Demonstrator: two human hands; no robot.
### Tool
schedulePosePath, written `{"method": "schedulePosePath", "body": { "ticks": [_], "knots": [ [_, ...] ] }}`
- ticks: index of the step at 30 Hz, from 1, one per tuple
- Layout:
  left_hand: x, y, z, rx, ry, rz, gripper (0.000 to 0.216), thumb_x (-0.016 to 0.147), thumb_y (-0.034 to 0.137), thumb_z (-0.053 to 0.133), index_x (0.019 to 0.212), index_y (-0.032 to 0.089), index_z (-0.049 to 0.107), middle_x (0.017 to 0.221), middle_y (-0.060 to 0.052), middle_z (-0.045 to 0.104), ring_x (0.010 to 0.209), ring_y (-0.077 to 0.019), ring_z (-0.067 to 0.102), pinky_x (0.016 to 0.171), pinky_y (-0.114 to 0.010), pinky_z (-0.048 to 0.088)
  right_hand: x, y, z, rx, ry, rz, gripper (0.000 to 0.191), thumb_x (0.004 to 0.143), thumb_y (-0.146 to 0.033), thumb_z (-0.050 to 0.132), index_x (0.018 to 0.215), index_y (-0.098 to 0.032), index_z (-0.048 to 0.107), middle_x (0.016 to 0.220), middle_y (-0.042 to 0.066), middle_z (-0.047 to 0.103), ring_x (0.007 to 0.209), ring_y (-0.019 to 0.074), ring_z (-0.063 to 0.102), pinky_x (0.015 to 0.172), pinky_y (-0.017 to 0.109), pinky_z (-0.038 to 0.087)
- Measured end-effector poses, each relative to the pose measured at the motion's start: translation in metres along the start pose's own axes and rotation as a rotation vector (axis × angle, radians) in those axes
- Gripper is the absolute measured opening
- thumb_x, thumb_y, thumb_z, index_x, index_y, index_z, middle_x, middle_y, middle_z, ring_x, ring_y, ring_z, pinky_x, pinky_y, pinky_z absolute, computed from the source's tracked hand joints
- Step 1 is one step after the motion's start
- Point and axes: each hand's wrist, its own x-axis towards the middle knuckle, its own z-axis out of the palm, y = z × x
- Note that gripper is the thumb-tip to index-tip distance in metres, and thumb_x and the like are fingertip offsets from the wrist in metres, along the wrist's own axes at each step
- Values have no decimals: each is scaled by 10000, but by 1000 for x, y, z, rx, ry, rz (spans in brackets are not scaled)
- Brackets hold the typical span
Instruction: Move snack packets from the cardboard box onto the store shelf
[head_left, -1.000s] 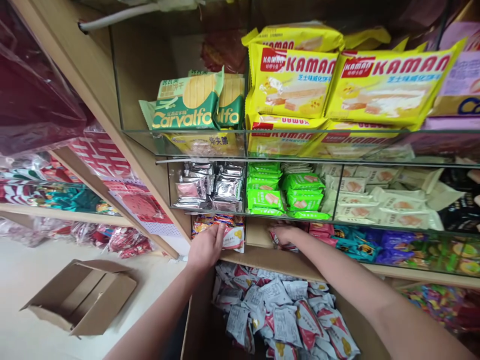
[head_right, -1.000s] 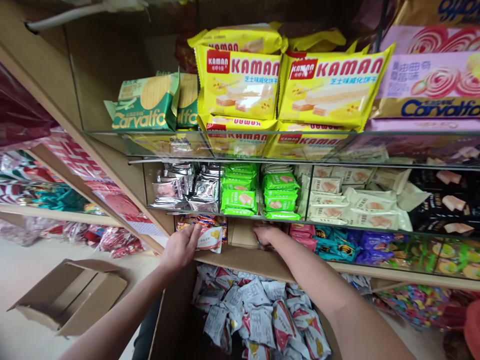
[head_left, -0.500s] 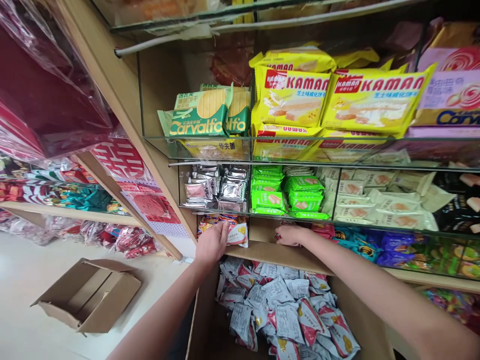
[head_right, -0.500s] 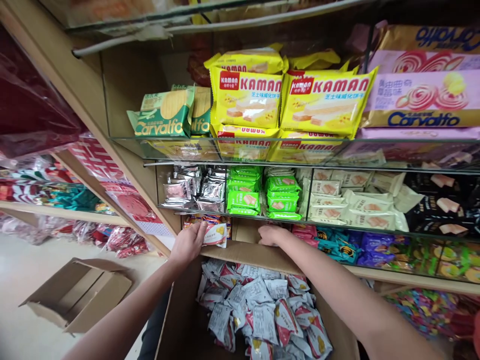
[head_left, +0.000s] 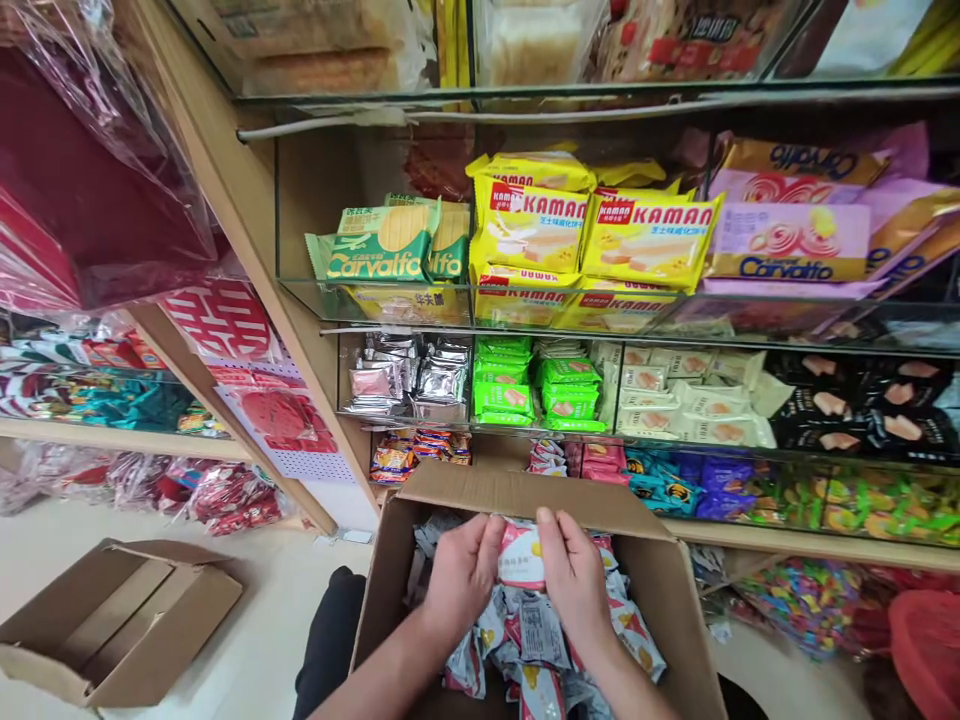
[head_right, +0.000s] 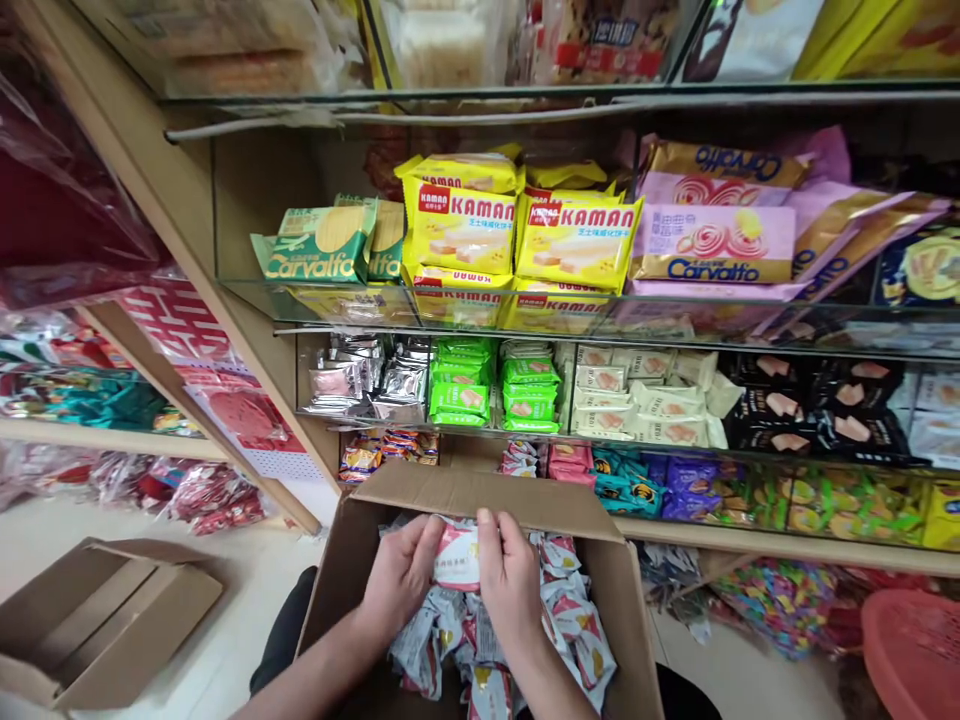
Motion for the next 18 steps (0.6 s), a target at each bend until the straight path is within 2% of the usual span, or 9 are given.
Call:
{"method": "schedulePosePath", "body": {
  "ticks": [2, 4, 6, 8, 10, 11, 15, 18],
  "knots": [
    [-11, 0, 13, -147, -4, -91, 412, 820, 488, 288, 534, 193, 324, 509, 35, 314, 490, -91, 293, 460, -219, 266, -6, 14, -1, 9, 44, 53, 336, 817, -468, 374, 581, -229, 370, 512, -30, 388, 491, 133, 374, 480, 252, 318],
    [-16, -3, 18, -230, -6, -153, 418, 807, 515, 292, 541, 193, 311, 519, 37, 298, 503, -90, 276, 461, -219, 262, -8, 22, -4, 43, 15, 89, 328, 811, -476, 384, 597, -228, 396, 527, -27, 398, 508, 136, 377, 491, 254, 326],
    [-18, -7, 17, -248, 11, -175, 423, 799, 526, 304, 543, 189, 315, 524, 37, 301, 509, -89, 273, 464, -220, 256, -8, 21, -9, 121, -118, 109, 281, 794, -474, 424, 667, -226, 460, 568, -21, 446, 537, 139, 414, 510, 253, 346],
    [-16, -10, 12, -247, 28, -184, 428, 792, 529, 323, 538, 185, 327, 521, 39, 303, 507, -87, 273, 461, -219, 247, -8, 15, -15, 258, -336, 157, 226, 753, -444, 518, 833, -233, 504, 669, -12, 529, 617, 147, 483, 562, 252, 387],
    [-13, -10, 8, -304, 8, -203, 429, 785, 536, 340, 545, 180, 352, 521, 39, 317, 503, -84, 280, 456, -214, 248, -5, 5, -20, 382, -517, 240, 346, 689, -391, 619, 971, -244, 483, 776, -6, 588, 699, 153, 530, 624, 256, 414],
    [-12, -9, 6, -366, -14, -220, 429, 780, 543, 346, 554, 179, 365, 521, 39, 330, 499, -83, 288, 452, -212, 254, -3, 0, -22, 421, -560, 284, 391, 659, -368, 655, 984, -241, 480, 798, -5, 602, 713, 152, 539, 636, 255, 419],
    [-7, -5, 4, -620, -64, -280, 418, 778, 550, 349, 600, 176, 409, 531, 32, 380, 488, -85, 330, 448, -213, 285, 7, -14, -27, 452, -567, 342, 326, 623, -343, 692, 873, -214, 527, 720, -24, 602, 643, 124, 533, 580, 224, 409],
    [-5, -4, 4, -612, -4, -258, 410, 780, 541, 354, 590, 181, 397, 541, 33, 364, 507, -90, 346, 469, -213, 302, 11, -17, -26, 448, -547, 330, 240, 668, -361, 655, 814, -207, 543, 719, -17, 604, 654, 126, 537, 585, 226, 415]
  ]
}}
